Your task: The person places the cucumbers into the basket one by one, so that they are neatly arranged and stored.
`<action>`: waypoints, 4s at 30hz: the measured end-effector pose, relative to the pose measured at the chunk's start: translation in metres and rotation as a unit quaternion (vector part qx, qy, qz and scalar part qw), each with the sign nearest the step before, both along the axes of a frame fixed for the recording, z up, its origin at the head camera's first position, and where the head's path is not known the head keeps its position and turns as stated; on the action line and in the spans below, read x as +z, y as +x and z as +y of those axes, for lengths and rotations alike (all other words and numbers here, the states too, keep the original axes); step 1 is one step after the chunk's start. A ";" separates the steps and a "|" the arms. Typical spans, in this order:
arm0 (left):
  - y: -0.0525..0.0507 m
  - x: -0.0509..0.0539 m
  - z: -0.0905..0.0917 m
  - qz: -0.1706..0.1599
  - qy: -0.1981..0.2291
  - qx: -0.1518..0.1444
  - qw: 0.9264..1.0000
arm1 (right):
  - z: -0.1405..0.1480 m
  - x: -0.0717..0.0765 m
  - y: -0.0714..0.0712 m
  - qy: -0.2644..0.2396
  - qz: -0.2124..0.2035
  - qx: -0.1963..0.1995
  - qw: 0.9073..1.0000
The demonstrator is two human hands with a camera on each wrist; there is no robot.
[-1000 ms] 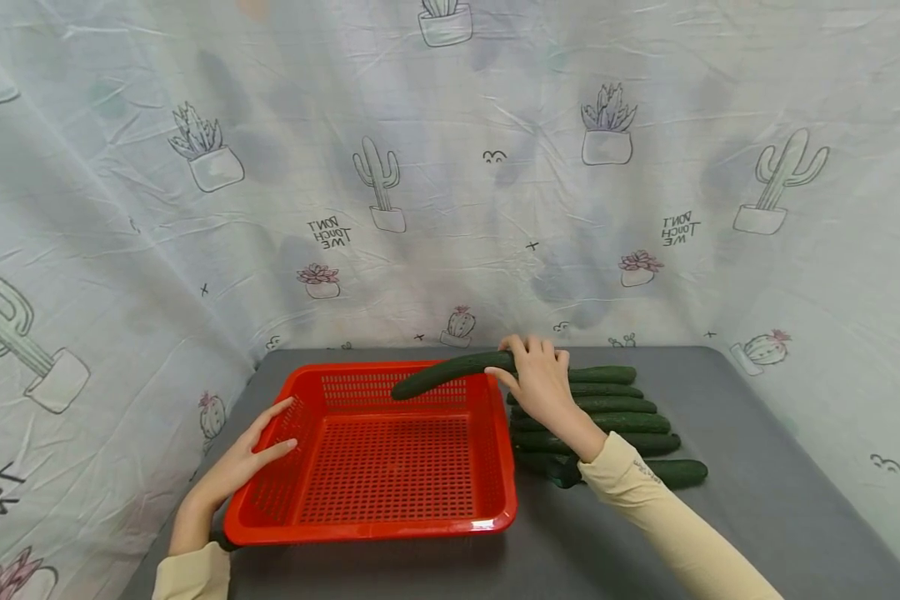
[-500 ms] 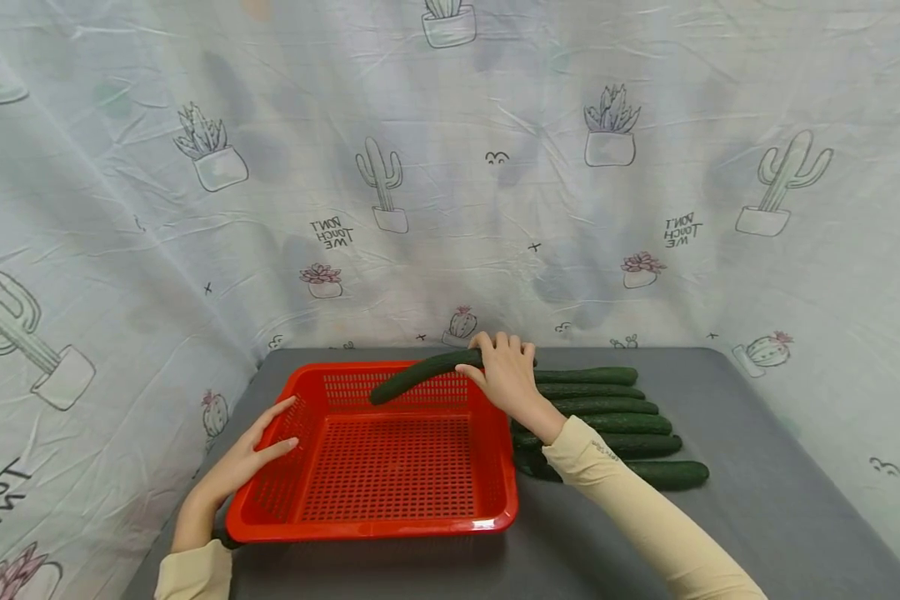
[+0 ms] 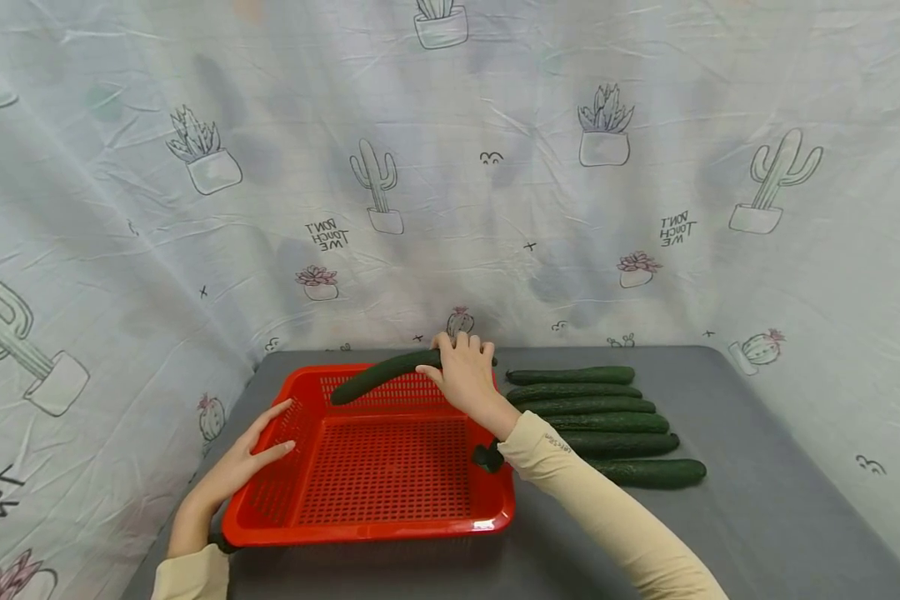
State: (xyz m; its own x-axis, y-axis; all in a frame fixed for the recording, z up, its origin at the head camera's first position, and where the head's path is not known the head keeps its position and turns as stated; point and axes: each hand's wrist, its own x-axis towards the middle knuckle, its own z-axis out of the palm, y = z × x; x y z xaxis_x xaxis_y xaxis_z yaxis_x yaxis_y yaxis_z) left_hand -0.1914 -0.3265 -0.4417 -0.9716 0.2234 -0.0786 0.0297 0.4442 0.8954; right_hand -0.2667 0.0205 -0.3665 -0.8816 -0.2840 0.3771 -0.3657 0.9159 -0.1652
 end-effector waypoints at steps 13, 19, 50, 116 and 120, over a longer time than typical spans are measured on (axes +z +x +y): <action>0.001 -0.001 0.000 0.003 -0.002 0.001 1.000 | -0.038 -0.036 -0.001 0.054 0.002 -0.014 0.998; 0.001 -0.001 0.000 0.019 -0.014 -0.005 1.000 | -0.042 -0.051 -0.004 0.091 0.001 -0.023 0.996; -0.003 -0.003 0.002 -0.007 0.012 0.003 1.000 | -0.041 -0.074 -0.009 0.255 -0.095 -0.018 0.962; -0.005 0.005 0.003 0.030 -0.020 0.000 0.999 | 0.077 -0.007 0.044 -0.105 -0.080 0.141 0.981; -0.005 0.004 0.004 0.020 -0.012 0.004 1.000 | 0.092 -0.012 0.048 -0.102 -0.069 0.145 0.982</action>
State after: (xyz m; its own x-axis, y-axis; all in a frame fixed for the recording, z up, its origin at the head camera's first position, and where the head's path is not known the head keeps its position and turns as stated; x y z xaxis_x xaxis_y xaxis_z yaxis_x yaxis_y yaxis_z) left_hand -0.1962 -0.3221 -0.4380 -0.9757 0.2146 -0.0441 0.0627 0.4664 0.8823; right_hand -0.2191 0.1123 -0.3786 -0.8215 -0.4617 0.3347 -0.5675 0.7194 -0.4005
